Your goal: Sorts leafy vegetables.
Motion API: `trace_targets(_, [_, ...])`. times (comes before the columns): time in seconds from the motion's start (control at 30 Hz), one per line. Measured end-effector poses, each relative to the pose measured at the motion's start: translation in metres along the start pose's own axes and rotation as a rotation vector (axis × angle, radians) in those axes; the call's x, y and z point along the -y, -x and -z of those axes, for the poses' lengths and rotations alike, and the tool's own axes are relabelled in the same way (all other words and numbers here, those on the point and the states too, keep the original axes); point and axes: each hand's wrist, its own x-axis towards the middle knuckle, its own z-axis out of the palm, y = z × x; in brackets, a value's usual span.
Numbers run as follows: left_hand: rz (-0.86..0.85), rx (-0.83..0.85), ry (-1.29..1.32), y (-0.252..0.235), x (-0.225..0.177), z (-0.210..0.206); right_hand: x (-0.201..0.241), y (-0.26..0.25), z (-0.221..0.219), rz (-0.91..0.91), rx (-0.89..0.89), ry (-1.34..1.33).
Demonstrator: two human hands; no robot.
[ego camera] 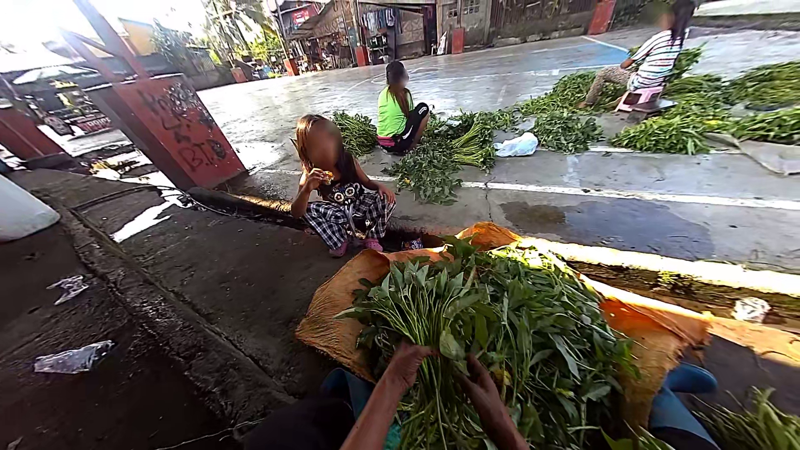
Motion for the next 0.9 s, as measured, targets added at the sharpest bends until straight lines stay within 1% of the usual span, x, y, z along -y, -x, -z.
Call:
trace_targets(0.07, [-0.057, -0.008, -0.077, 0.003, 0.007, -0.006, 0.012, -0.007, -0.011, 0.016, -0.067, 0.014])
trace_targets(0.13, [-0.085, -0.041, -0.130, 0.005, 0.015, -0.012, 0.018, -0.019, -0.026, 0.051, -0.223, 0.024])
trace_targets(0.2, [-0.096, -0.093, -0.106, 0.007, 0.017, -0.018, 0.018, -0.027, -0.038, 0.086, -0.364, 0.012])
trace_targets(0.3, [-0.089, -0.123, -0.050, 0.005, 0.021, -0.018, 0.010, -0.025, -0.049, 0.156, -0.453, 0.091])
trace_targets(0.37, [-0.078, -0.129, -0.021, 0.002, 0.023, -0.015, 0.003, -0.019, -0.048, 0.134, -0.460, 0.194])
trace_targets(0.43, [-0.068, -0.173, 0.047, -0.002, 0.018, -0.013, -0.007, -0.007, -0.035, 0.012, -0.357, 0.414])
trace_targets(0.5, [-0.100, -0.237, 0.098, -0.008, 0.006, -0.004, -0.020, 0.007, -0.016, -0.169, -0.125, 0.702])
trace_targets(0.57, [-0.185, -0.281, 0.098, -0.017, 0.000, 0.007, -0.030, 0.011, 0.007, -0.381, 0.170, 0.999])
trace_targets(0.6, [-0.217, -0.284, 0.082, -0.019, -0.001, 0.012, -0.031, 0.012, 0.019, -0.464, 0.291, 1.117])
trace_targets(0.63, [-0.237, -0.286, 0.070, -0.020, -0.001, 0.016, -0.030, 0.011, 0.030, -0.513, 0.368, 1.203])
trace_targets(0.67, [-0.249, -0.281, 0.064, -0.020, -0.003, 0.017, -0.024, 0.008, 0.038, -0.519, 0.399, 1.262])
trace_targets(0.73, [-0.255, -0.244, 0.066, -0.020, -0.006, 0.017, 0.004, -0.002, 0.042, -0.424, 0.404, 1.287])
trace_targets(0.77, [-0.249, -0.211, 0.071, -0.019, -0.007, 0.015, 0.021, -0.007, 0.040, -0.330, 0.391, 1.240])
trace_targets(0.83, [-0.227, -0.143, 0.084, -0.016, -0.009, 0.013, 0.045, -0.016, 0.029, -0.082, 0.338, 1.031])
trace_targets(0.87, [-0.214, -0.118, 0.092, -0.014, -0.009, 0.012, 0.050, -0.021, 0.022, 0.047, 0.307, 0.924])
trace_targets(0.9, [-0.202, -0.105, 0.098, -0.012, -0.009, 0.011, 0.051, -0.024, 0.015, 0.135, 0.283, 0.871])
